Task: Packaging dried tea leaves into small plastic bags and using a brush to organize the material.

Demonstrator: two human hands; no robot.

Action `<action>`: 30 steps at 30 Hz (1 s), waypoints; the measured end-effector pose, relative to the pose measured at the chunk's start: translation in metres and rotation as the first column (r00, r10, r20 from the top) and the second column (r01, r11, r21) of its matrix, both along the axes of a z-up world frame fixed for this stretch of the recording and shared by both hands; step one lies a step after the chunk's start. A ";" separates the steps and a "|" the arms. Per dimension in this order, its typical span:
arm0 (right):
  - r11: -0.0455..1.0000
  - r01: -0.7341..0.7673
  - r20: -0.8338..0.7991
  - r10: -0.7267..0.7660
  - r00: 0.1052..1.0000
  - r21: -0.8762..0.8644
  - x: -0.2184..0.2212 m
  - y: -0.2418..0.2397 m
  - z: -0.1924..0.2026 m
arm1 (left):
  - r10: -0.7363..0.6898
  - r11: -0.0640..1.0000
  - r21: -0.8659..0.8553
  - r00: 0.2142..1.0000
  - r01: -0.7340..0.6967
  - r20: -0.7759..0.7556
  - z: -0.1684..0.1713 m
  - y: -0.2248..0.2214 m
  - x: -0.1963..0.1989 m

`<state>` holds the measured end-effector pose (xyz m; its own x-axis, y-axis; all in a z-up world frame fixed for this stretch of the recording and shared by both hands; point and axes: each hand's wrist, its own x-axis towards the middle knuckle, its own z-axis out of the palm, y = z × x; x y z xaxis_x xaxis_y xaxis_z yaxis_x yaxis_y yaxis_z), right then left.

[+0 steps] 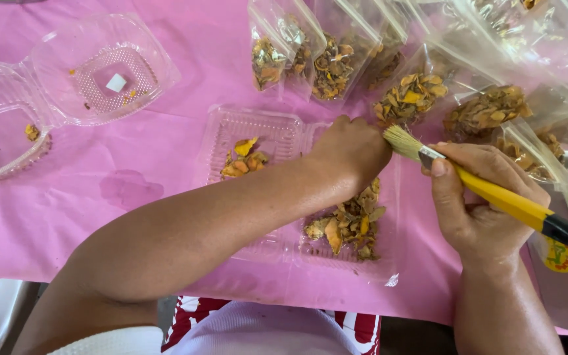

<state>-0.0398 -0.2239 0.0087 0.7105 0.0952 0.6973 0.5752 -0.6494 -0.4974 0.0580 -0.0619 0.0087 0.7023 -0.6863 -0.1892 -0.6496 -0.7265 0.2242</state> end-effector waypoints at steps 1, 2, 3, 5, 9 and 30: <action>1.000 0.000 0.006 0.000 1.000 0.001 0.001 -0.001 -0.001 | 0.000 1.000 0.001 1.000 0.000 0.006 -0.002 -0.002 0.004; 1.000 0.013 -0.003 -0.013 1.000 0.017 0.001 -0.001 -0.002 | -0.009 1.000 0.030 1.000 0.009 0.025 -0.005 -0.004 0.007; 0.999 0.027 -0.012 -0.026 1.000 0.032 0.001 -0.001 -0.003 | -0.019 0.998 0.058 0.999 0.017 0.044 -0.008 -0.006 0.009; 0.998 0.031 -0.020 -0.030 0.999 0.049 0.003 -0.001 -0.003 | -0.014 0.998 0.060 1.000 0.012 0.026 -0.005 -0.005 0.010; 0.993 -0.001 -0.069 0.009 0.998 0.122 0.004 -0.002 -0.005 | -0.042 0.998 0.046 0.999 0.043 -0.025 -0.005 0.000 0.012; 0.985 -0.172 -0.006 0.172 0.985 0.007 0.010 0.005 -0.018 | 0.293 0.769 -0.264 0.688 -0.582 -0.664 0.026 0.085 -0.005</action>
<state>-0.0294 -0.2184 -0.0088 0.6881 0.2122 0.6939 0.6751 -0.5378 -0.5051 0.0526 0.0236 0.0345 0.8011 -0.4292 -0.4171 0.0731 -0.6216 0.7799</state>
